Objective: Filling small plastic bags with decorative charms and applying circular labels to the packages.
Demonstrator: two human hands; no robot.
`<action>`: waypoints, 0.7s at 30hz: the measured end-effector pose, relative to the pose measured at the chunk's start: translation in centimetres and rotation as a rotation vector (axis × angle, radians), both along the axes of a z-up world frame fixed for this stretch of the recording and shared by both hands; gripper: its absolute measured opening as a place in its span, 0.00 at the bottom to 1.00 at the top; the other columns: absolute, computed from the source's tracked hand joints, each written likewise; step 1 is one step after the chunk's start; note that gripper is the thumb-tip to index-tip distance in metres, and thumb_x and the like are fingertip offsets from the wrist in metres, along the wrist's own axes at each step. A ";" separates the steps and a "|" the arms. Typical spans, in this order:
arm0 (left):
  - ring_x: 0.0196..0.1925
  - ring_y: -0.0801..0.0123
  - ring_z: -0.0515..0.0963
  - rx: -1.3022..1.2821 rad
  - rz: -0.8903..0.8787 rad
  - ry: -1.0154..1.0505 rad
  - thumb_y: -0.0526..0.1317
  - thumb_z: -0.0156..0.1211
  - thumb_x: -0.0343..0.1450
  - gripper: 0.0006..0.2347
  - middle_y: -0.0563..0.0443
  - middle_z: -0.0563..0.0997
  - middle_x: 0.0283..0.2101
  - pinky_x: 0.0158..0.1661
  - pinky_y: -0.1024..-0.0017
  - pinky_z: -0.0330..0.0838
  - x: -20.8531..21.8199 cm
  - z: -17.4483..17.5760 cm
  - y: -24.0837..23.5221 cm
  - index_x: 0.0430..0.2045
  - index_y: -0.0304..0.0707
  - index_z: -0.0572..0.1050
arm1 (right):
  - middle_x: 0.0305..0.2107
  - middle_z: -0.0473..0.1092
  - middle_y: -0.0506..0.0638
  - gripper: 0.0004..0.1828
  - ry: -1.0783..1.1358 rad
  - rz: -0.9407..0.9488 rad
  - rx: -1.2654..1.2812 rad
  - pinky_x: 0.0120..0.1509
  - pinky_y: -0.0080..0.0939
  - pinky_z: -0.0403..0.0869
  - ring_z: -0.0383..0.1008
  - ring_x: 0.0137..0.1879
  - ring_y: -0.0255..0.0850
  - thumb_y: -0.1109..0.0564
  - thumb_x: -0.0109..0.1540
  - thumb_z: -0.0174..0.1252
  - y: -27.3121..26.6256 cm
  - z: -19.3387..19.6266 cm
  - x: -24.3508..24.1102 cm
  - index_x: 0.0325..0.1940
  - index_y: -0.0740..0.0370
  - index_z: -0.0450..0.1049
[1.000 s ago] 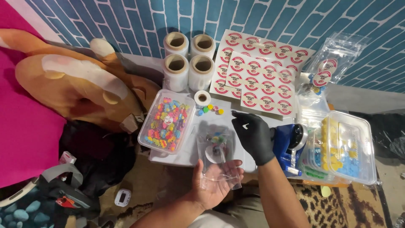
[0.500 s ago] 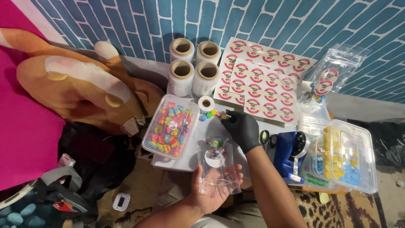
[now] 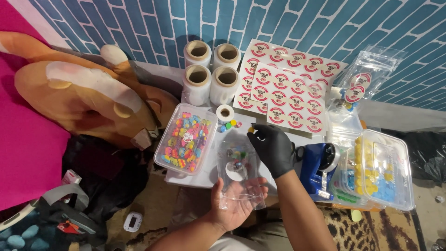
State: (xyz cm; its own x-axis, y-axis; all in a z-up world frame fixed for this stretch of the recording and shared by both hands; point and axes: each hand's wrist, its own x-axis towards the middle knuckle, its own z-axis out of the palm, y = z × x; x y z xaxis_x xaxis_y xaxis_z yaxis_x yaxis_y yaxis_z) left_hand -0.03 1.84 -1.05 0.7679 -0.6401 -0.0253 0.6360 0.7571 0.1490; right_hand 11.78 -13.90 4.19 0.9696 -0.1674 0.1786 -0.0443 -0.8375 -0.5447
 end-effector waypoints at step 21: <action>0.64 0.44 0.73 -0.134 0.103 0.011 0.60 0.70 0.62 0.43 0.29 0.69 0.65 0.66 0.55 0.67 3.9 -2.7 -4.5 0.68 0.39 0.58 | 0.28 0.74 0.48 0.16 -0.452 -0.041 -0.028 0.34 0.42 0.71 0.75 0.29 0.42 0.46 0.49 0.78 -1.6 -2.2 -17.7 0.33 0.51 0.80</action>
State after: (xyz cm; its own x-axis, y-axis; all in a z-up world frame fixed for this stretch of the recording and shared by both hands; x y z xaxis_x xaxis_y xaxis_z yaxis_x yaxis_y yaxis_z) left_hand 3.85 -2.65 -3.77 0.8297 -0.5562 0.0465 0.5551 0.8310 0.0358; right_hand -5.95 -15.51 2.03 0.7856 -0.1934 0.5878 0.1591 -0.8548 -0.4939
